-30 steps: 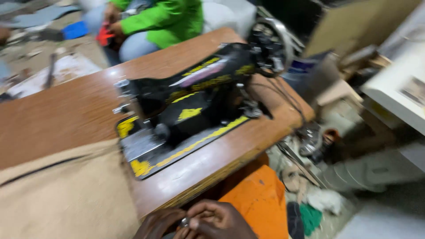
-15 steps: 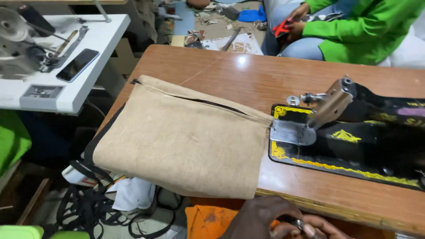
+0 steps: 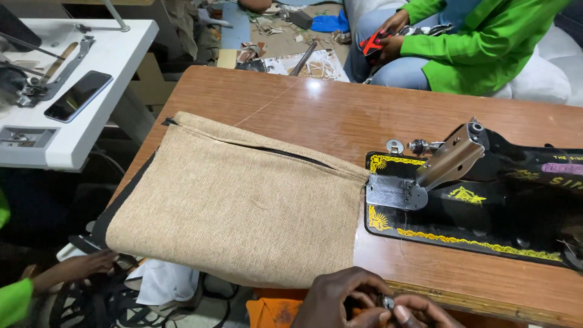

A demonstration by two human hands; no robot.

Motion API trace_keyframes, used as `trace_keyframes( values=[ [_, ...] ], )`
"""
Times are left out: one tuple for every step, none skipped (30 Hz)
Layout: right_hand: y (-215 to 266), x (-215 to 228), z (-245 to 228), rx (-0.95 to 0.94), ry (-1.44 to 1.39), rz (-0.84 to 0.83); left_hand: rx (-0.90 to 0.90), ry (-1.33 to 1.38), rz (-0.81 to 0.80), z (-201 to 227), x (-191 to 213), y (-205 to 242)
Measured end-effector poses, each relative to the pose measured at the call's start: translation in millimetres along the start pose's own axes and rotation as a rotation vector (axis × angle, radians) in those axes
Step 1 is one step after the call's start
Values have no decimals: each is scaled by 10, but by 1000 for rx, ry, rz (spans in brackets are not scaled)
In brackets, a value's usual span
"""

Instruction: Threading a sewing machine needle and preparing fabric for sewing

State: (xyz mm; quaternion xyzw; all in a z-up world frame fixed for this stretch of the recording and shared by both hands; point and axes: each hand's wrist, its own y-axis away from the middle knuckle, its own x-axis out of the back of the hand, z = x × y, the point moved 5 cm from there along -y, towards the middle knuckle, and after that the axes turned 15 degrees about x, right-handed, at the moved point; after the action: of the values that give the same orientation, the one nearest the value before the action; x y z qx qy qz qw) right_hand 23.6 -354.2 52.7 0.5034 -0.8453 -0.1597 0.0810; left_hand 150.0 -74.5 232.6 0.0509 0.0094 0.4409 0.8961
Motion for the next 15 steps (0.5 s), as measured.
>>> trace_keyframes(
  values=[
    [-49,13,69,-19,-33,-11,5,-11,-14,-7,21,-4],
    [-97,27,137,-37,-66,-21,9,-22,-28,-13,40,-7],
    [-64,-10,68,-38,-65,-19,10,-20,-30,-29,52,-21],
    [-32,-37,-3,-32,-40,-8,-31,-45,-31,-27,59,-29],
    [-4,-67,-74,-27,-16,2,-71,-71,-31,-25,67,-39],
    [-14,-54,-88,-27,-15,4,-71,-70,-33,-31,38,-55],
    [-17,-29,-111,2,34,12,-30,9,-22,-57,24,-66],
    [-18,-4,-134,31,83,20,11,87,-10,-84,7,-77],
    [8,-11,-235,29,84,26,13,90,-16,23,0,-81],
    [33,-40,-326,8,107,-31,192,173,19,41,12,-104],
    [83,-43,-417,-14,129,-78,373,254,46,57,-2,-117],
    [247,-328,-635,-16,129,-62,375,256,30,42,-7,-123],
    [414,-532,-945,160,136,82,407,374,33,7,-25,-133],
    [584,-735,-1254,336,146,228,440,491,38,-30,-52,-148],
    [613,-704,-1317,332,154,260,448,496,5,-50,-57,-153]
  ],
)
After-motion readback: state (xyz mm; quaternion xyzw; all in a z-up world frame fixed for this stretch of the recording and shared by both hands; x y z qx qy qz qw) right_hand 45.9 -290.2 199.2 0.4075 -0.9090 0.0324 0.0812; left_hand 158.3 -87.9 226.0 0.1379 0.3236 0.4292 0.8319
